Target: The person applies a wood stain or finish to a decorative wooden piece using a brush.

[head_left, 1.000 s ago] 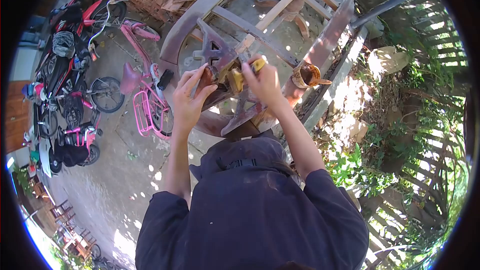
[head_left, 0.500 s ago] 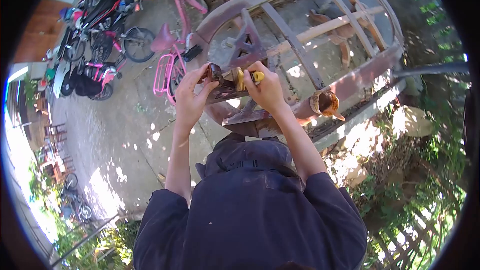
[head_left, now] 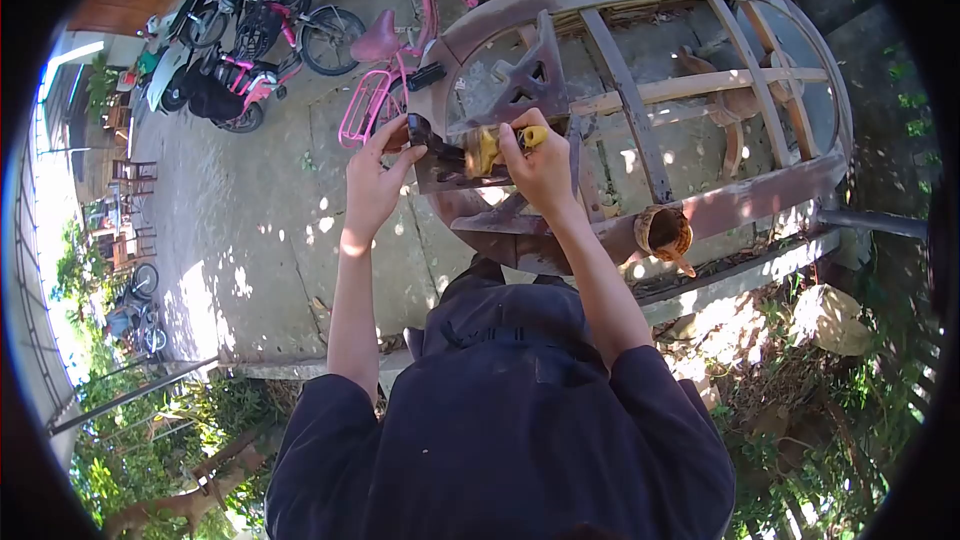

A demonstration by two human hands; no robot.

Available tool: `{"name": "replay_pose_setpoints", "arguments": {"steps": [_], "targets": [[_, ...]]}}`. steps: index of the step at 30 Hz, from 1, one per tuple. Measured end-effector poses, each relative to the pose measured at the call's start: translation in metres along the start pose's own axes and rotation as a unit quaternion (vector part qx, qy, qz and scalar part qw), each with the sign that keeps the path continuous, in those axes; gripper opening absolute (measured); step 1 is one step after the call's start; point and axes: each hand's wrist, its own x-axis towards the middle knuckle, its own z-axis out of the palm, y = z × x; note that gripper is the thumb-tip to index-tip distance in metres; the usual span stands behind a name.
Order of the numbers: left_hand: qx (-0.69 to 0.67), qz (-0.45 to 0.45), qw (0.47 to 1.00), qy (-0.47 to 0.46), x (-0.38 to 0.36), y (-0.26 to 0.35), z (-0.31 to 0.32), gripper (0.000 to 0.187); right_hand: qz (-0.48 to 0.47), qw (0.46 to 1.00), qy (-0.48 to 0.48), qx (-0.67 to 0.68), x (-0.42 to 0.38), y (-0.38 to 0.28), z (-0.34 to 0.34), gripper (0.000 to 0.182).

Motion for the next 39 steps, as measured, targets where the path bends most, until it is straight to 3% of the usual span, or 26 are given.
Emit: {"name": "replay_pose_setpoints", "arguments": {"steps": [1, 3, 7, 9, 11, 13, 15, 17, 18, 19, 22, 24, 27, 28, 29, 31, 33, 35, 37, 39], "targets": [[-0.013, -0.012, 1.0, -0.003, 0.0, 0.0, 0.0, 0.052, -0.002, 1.0, -0.006, 0.004, 0.0, -0.003, 0.002, 0.02], [-0.023, -0.027, 0.999, 0.002, -0.001, -0.001, 0.0, 0.05, 0.044, 0.986, 0.014, 0.161, -0.001, -0.017, 0.005, 0.017], [-0.013, -0.053, 0.998, -0.006, -0.007, 0.002, -0.003, 0.054, 0.007, 0.988, 0.05, 0.144, 0.0, -0.023, 0.008, 0.016], [-0.005, -0.052, 0.999, -0.009, -0.011, 0.0, -0.009, 0.057, 0.07, 0.983, 0.011, 0.17, -0.006, -0.013, 0.006, 0.017], [-0.036, -0.047, 0.998, -0.001, -0.018, -0.008, -0.008, 0.058, 0.065, 0.996, 0.001, 0.068, -0.004, 0.001, -0.001, 0.018], [-0.032, -0.064, 0.997, -0.008, -0.021, 0.01, -0.013, 0.058, 0.067, 0.973, 0.015, 0.222, 0.002, -0.006, 0.004, 0.015], [-0.058, -0.059, 0.997, -0.003, -0.023, 0.011, -0.013, 0.059, 0.039, 0.97, 0.012, 0.238, 0.006, 0.019, 0.004, 0.014], [-0.062, -0.069, 0.995, 0.02, -0.025, 0.014, -0.015, 0.058, 0.082, 0.974, -0.053, 0.203, 0.005, 0.042, -0.014, 0.015], [-0.067, -0.062, 0.996, 0.017, -0.025, 0.009, -0.013, 0.058, -0.072, 0.994, -0.06, 0.06, 0.016, 0.095, -0.026, 0.014], [-0.072, -0.055, 0.996, 0.012, -0.026, 0.006, -0.011, 0.057, 0.058, 0.993, -0.077, 0.07, 0.013, 0.073, -0.036, 0.017], [-0.098, -0.047, 0.994, 0.031, -0.027, 0.004, -0.004, 0.057, 0.026, 0.997, -0.027, 0.073, 0.014, 0.036, -0.039, 0.013], [-0.149, -0.035, 0.987, 0.043, -0.025, 0.006, 0.004, 0.054, -0.081, 0.984, 0.04, 0.152, 0.013, 0.005, -0.038, 0.01], [-0.224, -0.03, 0.973, 0.046, -0.02, 0.01, 0.012, 0.051, -0.13, 0.972, 0.011, 0.195, 0.002, -0.005, -0.04, 0.007], [-0.227, -0.029, 0.972, 0.044, -0.019, 0.009, 0.014, 0.051, -0.158, 0.98, 0.0, 0.121, -0.002, -0.005, -0.04, 0.008], [-0.229, -0.027, 0.972, 0.04, -0.018, 0.007, 0.015, 0.05, -0.153, 0.987, -0.048, 0.003, -0.007, -0.008, -0.045, 0.01], [-0.242, -0.02, 0.97, 0.026, -0.012, 0.007, 0.018, 0.049, -0.122, 0.989, -0.066, -0.054, -0.016, 0.036, -0.053, 0.01], [-0.24, -0.075, 0.967, 0.034, -0.014, 0.011, 0.018, 0.05, -0.074, 0.993, -0.056, 0.076, -0.022, 0.032, -0.057, 0.008], [-0.241, -0.076, 0.967, 0.024, -0.011, 0.014, 0.021, 0.051, -0.139, 0.98, -0.001, 0.144, -0.019, -0.011, -0.052, 0.011], [-0.217, -0.077, 0.973, 0.021, -0.006, 0.005, 0.028, 0.05, -0.17, 0.971, -0.005, 0.171, -0.019, -0.037, -0.052, 0.015], [-0.249, -0.091, 0.964, 0.011, -0.004, 0.011, 0.029, 0.05, -0.133, 0.976, -0.037, 0.168, -0.024, -0.025, -0.054, 0.017]]}}
